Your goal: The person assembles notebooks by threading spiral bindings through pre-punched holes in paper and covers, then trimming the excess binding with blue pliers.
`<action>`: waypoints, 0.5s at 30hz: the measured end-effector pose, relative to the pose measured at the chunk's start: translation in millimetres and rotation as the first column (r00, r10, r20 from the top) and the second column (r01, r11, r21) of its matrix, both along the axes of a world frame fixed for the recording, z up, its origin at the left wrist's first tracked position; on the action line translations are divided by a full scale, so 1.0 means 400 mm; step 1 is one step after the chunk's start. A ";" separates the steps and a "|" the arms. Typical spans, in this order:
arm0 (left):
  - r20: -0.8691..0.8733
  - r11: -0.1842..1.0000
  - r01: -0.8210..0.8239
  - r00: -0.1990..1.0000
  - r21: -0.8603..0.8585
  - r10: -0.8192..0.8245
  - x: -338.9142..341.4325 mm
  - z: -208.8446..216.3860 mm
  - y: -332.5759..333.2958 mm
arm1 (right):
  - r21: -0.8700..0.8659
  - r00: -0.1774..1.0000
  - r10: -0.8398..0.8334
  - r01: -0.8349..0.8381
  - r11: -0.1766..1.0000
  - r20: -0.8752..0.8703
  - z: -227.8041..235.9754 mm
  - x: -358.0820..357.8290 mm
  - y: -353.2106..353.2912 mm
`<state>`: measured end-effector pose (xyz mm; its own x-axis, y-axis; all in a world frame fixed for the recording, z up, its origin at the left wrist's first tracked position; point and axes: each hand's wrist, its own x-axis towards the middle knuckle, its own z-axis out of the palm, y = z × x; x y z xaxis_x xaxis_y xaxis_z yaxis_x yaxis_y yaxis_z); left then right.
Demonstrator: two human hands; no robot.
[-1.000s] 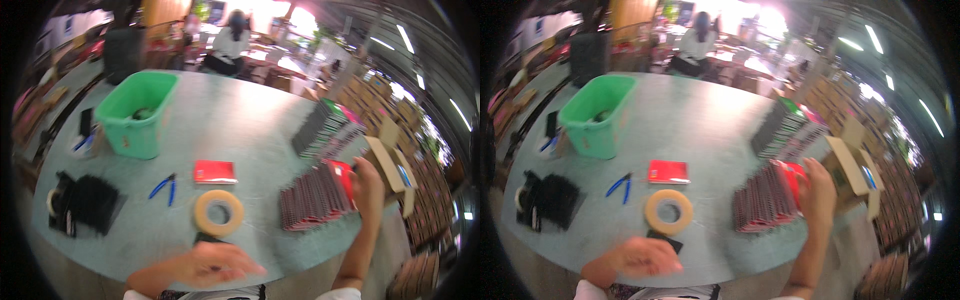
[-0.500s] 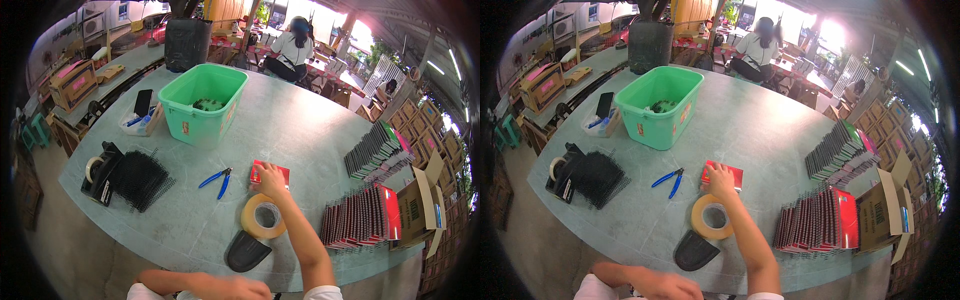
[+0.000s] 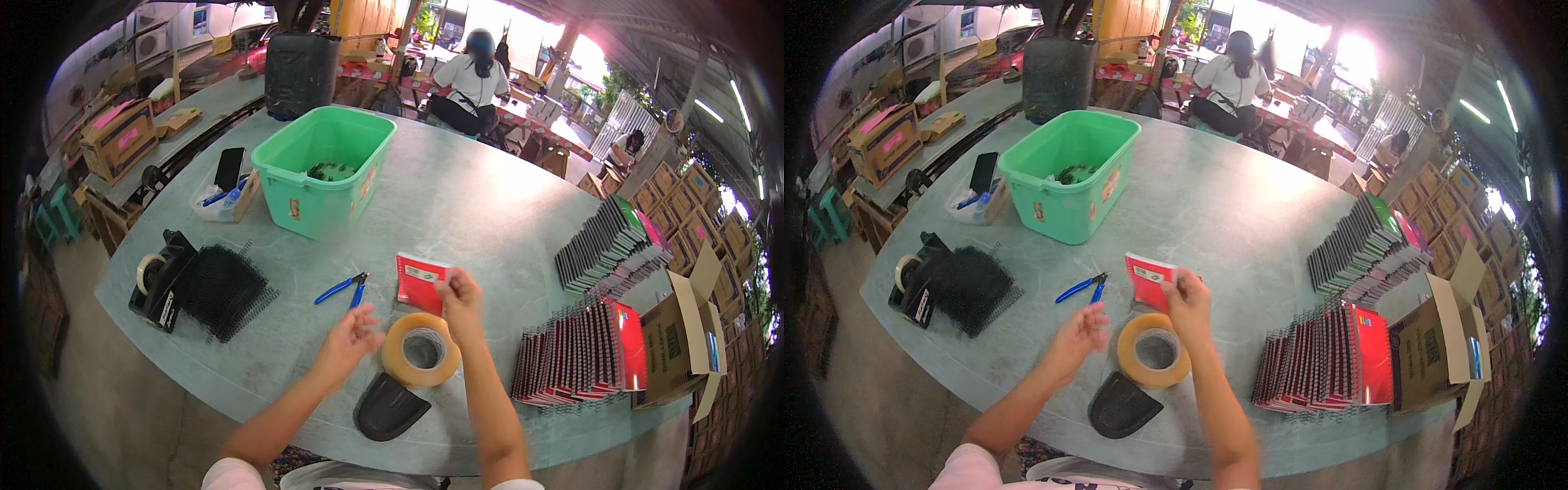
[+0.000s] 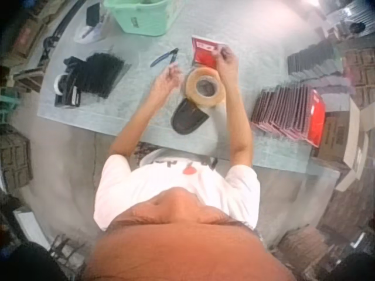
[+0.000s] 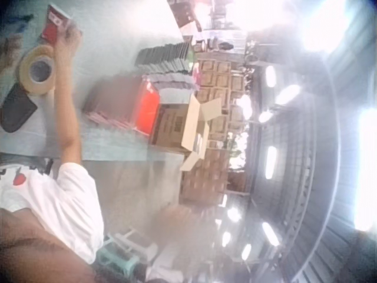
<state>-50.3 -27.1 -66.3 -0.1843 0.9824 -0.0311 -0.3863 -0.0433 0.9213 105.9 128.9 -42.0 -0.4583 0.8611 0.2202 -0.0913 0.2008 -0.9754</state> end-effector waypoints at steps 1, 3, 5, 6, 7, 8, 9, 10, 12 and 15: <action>0.143 0.997 -0.075 0.987 -0.004 0.075 -0.004 -0.002 0.030 | -0.160 0.945 0.023 -0.079 0.984 -0.327 0.005 -0.004 -0.035; 0.234 0.990 -0.132 0.965 0.046 0.118 -0.010 -0.007 0.054 | -0.307 0.790 -0.025 -0.208 0.929 -0.613 0.048 -0.003 -0.150; 0.125 0.982 -0.054 0.992 0.181 0.031 -0.009 0.002 0.069 | -0.251 0.867 0.031 -0.178 0.951 -0.497 0.033 0.070 -0.200; -0.137 0.982 -0.029 0.989 0.188 0.055 -0.007 0.028 0.065 | -0.039 0.954 -0.010 -0.001 0.999 -0.298 0.040 0.107 -0.202; -0.385 0.984 -0.001 0.920 0.181 0.072 -0.001 0.063 0.049 | 0.207 0.989 -0.110 0.129 0.970 -0.099 0.049 0.144 -0.202; -0.608 0.986 0.028 0.790 0.163 0.078 0.006 0.080 0.042 | 0.459 0.965 -0.254 0.195 0.867 0.071 0.058 0.164 -0.208; -0.631 0.989 0.051 0.774 0.140 0.049 0.024 0.069 0.039 | 0.575 0.937 -0.286 0.123 0.809 0.201 0.082 0.153 -0.227; -0.657 0.990 0.081 0.754 0.119 0.017 0.027 0.040 0.028 | 0.675 0.892 -0.325 0.030 0.737 0.315 0.117 0.115 -0.243; -0.705 0.982 0.162 0.707 0.097 -0.047 0.031 -0.018 0.021 | 0.731 0.825 -0.342 -0.120 0.672 0.450 0.111 0.071 -0.258; -0.853 0.952 0.130 0.489 0.278 0.183 -0.022 -0.003 0.010 | 0.676 0.794 -0.305 -0.172 0.717 0.526 0.048 0.074 -0.232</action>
<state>-59.2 -23.1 -67.4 0.0104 0.9089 0.4169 0.6005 -0.3391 0.7242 135.4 36.1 -22.8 -0.6403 0.6193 0.4544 0.4618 0.7831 -0.4165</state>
